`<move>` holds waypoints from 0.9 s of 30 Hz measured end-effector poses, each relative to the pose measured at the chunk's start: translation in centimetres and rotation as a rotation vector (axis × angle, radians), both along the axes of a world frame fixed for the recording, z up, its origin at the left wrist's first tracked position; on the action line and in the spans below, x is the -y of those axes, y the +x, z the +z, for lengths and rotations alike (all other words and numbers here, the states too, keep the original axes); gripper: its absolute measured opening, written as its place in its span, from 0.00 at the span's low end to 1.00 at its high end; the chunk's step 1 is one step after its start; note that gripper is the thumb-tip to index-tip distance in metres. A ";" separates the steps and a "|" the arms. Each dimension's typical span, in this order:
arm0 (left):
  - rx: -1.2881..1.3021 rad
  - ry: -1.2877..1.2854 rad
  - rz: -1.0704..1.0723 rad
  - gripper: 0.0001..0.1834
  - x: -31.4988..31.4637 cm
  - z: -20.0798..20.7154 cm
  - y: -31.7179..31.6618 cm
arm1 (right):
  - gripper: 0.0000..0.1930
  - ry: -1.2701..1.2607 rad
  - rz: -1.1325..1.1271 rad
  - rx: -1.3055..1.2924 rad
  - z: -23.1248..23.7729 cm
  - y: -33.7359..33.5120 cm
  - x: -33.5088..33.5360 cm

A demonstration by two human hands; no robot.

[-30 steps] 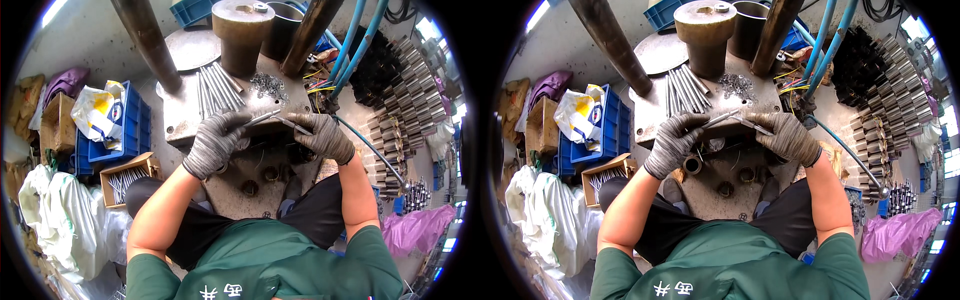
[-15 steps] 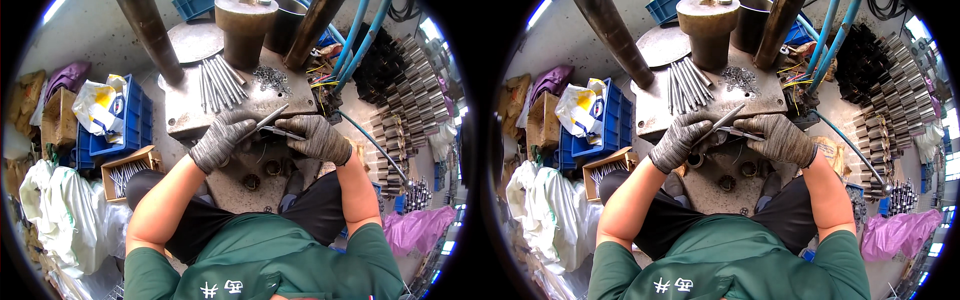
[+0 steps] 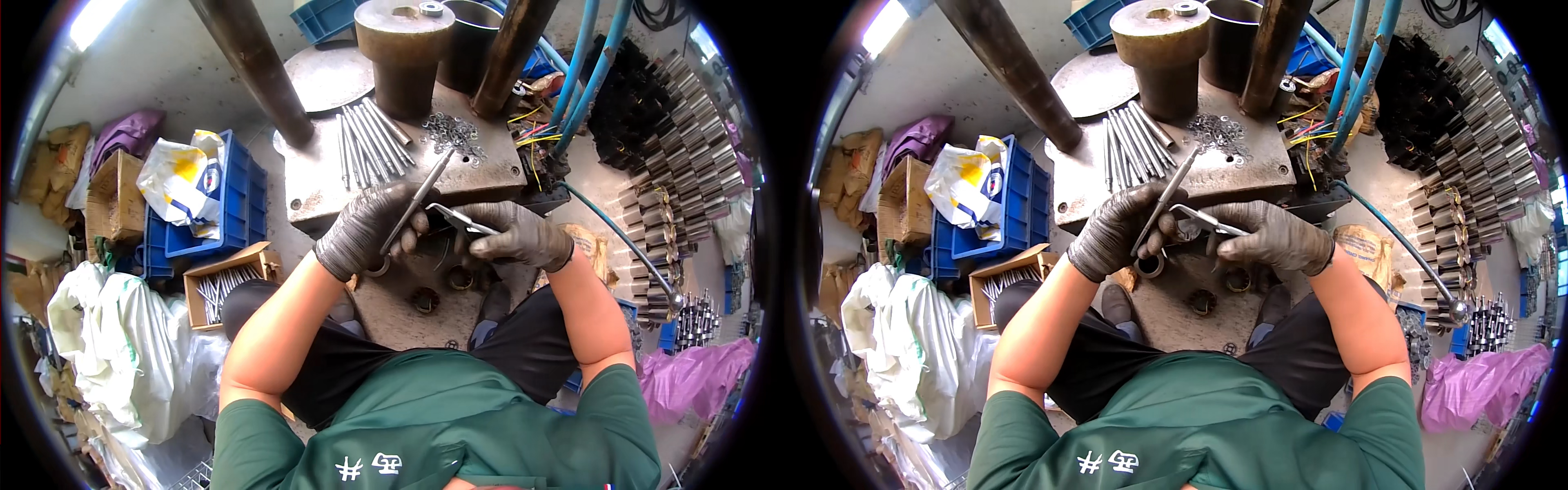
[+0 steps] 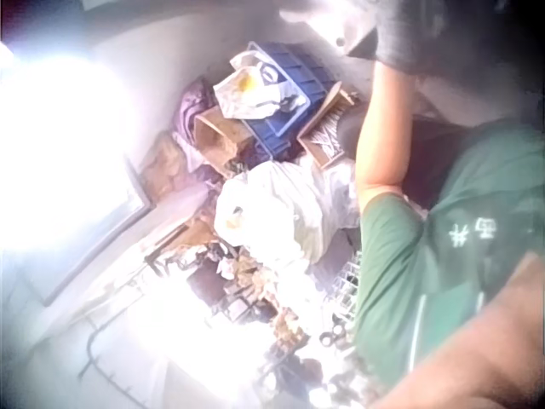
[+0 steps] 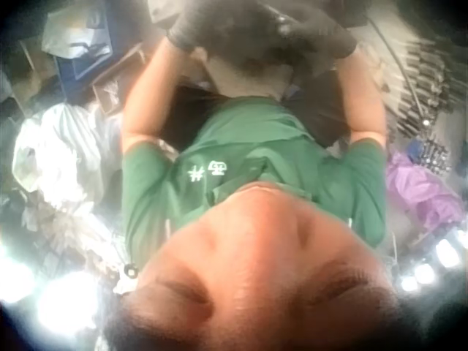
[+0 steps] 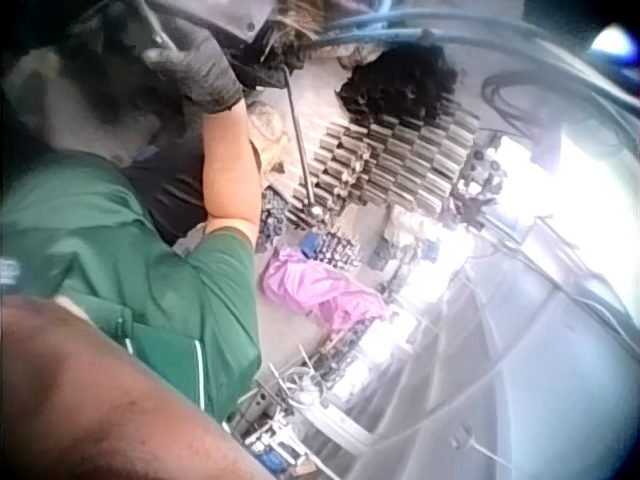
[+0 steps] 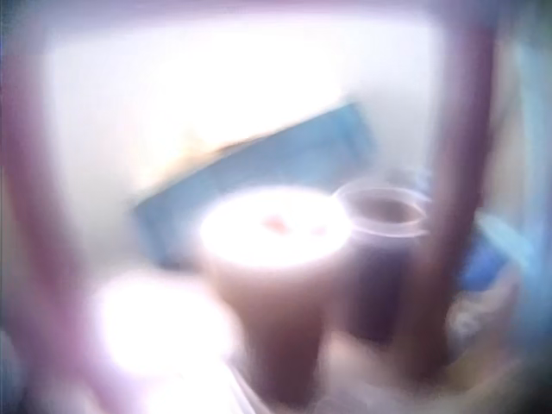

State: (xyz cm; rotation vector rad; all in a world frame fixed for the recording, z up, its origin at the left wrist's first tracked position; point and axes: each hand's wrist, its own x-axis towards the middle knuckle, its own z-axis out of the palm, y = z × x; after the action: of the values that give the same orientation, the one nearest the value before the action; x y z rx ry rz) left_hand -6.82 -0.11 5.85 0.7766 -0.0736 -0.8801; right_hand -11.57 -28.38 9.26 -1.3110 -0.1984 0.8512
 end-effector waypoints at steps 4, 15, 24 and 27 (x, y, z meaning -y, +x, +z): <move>0.364 0.324 0.139 0.23 -1.1 1.1 -0.1 | 0.36 0.082 -0.115 -0.006 2.7 -0.7 -1.0; 1.132 1.723 0.464 0.29 -7.8 -1.0 5.2 | 0.19 -0.030 -0.567 0.197 -0.7 2.5 3.3; 1.306 1.867 0.406 0.15 -7.7 -1.2 6.1 | 0.17 -0.320 -0.708 0.559 -3.6 4.4 5.6; 1.395 1.851 0.536 0.19 -6.8 -1.4 6.1 | 0.18 -0.471 -0.706 0.675 -4.4 4.7 6.1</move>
State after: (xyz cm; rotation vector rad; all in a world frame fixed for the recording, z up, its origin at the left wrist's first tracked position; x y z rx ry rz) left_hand -0.70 6.73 4.41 2.8473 -0.2624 0.5688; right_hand -6.91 -34.51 4.89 -1.9144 -0.0444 -0.1835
